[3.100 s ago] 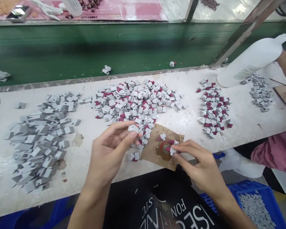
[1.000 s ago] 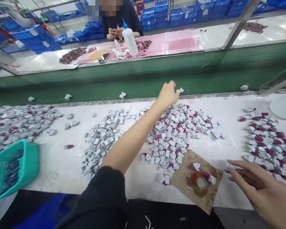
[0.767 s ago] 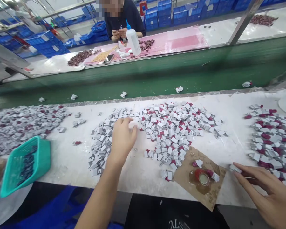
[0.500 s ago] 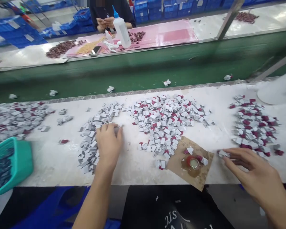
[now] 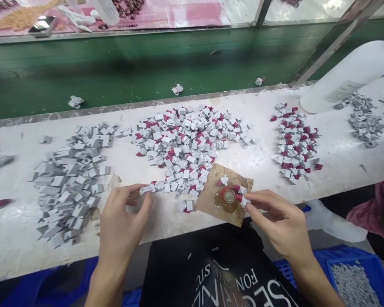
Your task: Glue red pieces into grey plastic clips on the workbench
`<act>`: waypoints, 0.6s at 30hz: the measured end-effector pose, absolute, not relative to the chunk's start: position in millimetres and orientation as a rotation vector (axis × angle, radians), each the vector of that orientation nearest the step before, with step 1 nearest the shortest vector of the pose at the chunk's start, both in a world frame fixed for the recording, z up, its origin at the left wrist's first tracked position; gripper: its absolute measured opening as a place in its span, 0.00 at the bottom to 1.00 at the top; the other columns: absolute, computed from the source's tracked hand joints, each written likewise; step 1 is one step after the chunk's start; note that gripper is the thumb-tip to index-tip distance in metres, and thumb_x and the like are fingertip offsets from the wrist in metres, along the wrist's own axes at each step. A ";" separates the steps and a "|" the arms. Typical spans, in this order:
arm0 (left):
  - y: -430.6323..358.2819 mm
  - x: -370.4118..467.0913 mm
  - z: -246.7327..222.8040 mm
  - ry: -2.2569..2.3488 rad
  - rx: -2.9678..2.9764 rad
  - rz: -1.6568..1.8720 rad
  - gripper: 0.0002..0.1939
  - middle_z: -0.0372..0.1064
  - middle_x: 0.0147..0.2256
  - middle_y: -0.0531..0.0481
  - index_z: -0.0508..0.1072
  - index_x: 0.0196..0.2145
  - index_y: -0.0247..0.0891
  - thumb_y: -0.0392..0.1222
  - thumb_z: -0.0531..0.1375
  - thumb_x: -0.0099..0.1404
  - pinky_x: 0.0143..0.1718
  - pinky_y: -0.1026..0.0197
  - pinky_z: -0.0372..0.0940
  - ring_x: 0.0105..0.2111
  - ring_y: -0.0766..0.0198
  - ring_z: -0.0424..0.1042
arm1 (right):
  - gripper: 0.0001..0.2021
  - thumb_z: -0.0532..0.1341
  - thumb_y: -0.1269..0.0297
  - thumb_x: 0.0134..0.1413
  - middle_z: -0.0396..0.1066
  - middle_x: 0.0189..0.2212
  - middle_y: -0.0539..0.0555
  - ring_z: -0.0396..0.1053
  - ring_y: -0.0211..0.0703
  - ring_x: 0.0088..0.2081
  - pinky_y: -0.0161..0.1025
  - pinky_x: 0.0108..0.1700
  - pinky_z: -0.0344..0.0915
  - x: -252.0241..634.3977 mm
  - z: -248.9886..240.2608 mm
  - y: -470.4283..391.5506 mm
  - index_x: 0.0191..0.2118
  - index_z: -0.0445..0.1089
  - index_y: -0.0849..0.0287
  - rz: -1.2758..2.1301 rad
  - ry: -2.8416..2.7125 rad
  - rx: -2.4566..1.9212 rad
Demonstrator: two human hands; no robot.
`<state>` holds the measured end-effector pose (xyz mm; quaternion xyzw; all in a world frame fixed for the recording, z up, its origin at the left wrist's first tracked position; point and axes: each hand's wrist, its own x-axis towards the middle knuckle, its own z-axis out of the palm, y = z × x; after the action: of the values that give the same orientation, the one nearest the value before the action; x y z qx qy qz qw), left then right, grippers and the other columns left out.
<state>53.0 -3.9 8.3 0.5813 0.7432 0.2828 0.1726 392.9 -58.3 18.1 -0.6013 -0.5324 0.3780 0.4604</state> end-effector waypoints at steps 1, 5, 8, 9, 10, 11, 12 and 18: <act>-5.8 54.9 5.3 2.100 1.634 0.792 0.13 0.77 0.39 0.47 0.82 0.44 0.44 0.53 0.67 0.68 0.41 0.49 0.72 0.34 0.53 0.75 | 0.11 0.73 0.71 0.70 0.88 0.44 0.52 0.86 0.43 0.43 0.35 0.45 0.85 390.8 17.0 -58.2 0.50 0.90 0.47 0.902 -1.351 -1.481; -13.2 59.5 1.2 2.077 1.512 0.945 0.13 0.85 0.48 0.44 0.84 0.48 0.44 0.51 0.69 0.70 0.48 0.48 0.79 0.44 0.49 0.85 | 0.12 0.71 0.74 0.72 0.87 0.43 0.53 0.86 0.44 0.43 0.37 0.46 0.85 388.2 17.8 -54.7 0.51 0.89 0.51 0.825 -1.500 -1.446; -16.2 63.4 8.6 1.951 1.411 1.192 0.09 0.87 0.49 0.46 0.82 0.45 0.45 0.44 0.73 0.68 0.58 0.42 0.82 0.52 0.45 0.87 | 0.12 0.70 0.75 0.73 0.86 0.43 0.54 0.86 0.44 0.43 0.37 0.43 0.85 389.1 20.9 -51.9 0.52 0.88 0.54 0.819 -1.579 -1.445; -16.3 65.3 12.5 1.935 1.398 1.230 0.09 0.87 0.48 0.48 0.82 0.44 0.45 0.44 0.74 0.68 0.56 0.42 0.84 0.51 0.46 0.88 | 0.11 0.69 0.75 0.74 0.85 0.43 0.55 0.86 0.44 0.43 0.37 0.42 0.85 389.5 21.9 -51.2 0.52 0.88 0.54 0.818 -1.599 -1.450; -16.0 67.4 16.6 1.943 1.400 1.239 0.09 0.87 0.45 0.49 0.82 0.44 0.46 0.44 0.75 0.67 0.50 0.45 0.85 0.47 0.48 0.88 | 0.11 0.69 0.75 0.74 0.85 0.44 0.55 0.86 0.45 0.43 0.37 0.42 0.85 389.8 22.6 -50.6 0.52 0.88 0.55 0.817 -1.617 -1.452; -15.1 69.7 20.4 1.965 1.407 1.217 0.10 0.87 0.43 0.50 0.84 0.45 0.46 0.45 0.76 0.67 0.44 0.49 0.84 0.42 0.51 0.87 | 0.11 0.69 0.75 0.74 0.85 0.44 0.56 0.86 0.45 0.44 0.38 0.43 0.85 390.1 23.1 -50.0 0.52 0.88 0.56 0.814 -1.633 -1.448; -13.8 72.4 23.7 1.973 1.421 1.187 0.11 0.86 0.41 0.51 0.85 0.46 0.47 0.45 0.77 0.68 0.38 0.53 0.82 0.39 0.54 0.85 | 0.11 0.69 0.75 0.74 0.85 0.44 0.56 0.86 0.45 0.44 0.38 0.44 0.85 390.3 23.4 -49.5 0.52 0.88 0.56 0.812 -1.647 -1.442; 1.3 98.7 29.2 1.638 1.439 1.162 0.13 0.86 0.44 0.51 0.87 0.53 0.47 0.46 0.75 0.72 0.45 0.58 0.84 0.42 0.58 0.86 | 0.11 0.70 0.73 0.73 0.86 0.43 0.55 0.86 0.45 0.42 0.39 0.43 0.85 392.6 25.1 -47.1 0.52 0.89 0.53 0.881 -1.571 -1.428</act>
<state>98.7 1.3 29.2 0.5501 0.6260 0.4440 0.3293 392.6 -47.1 25.1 -0.5670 -0.6236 0.3497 0.4092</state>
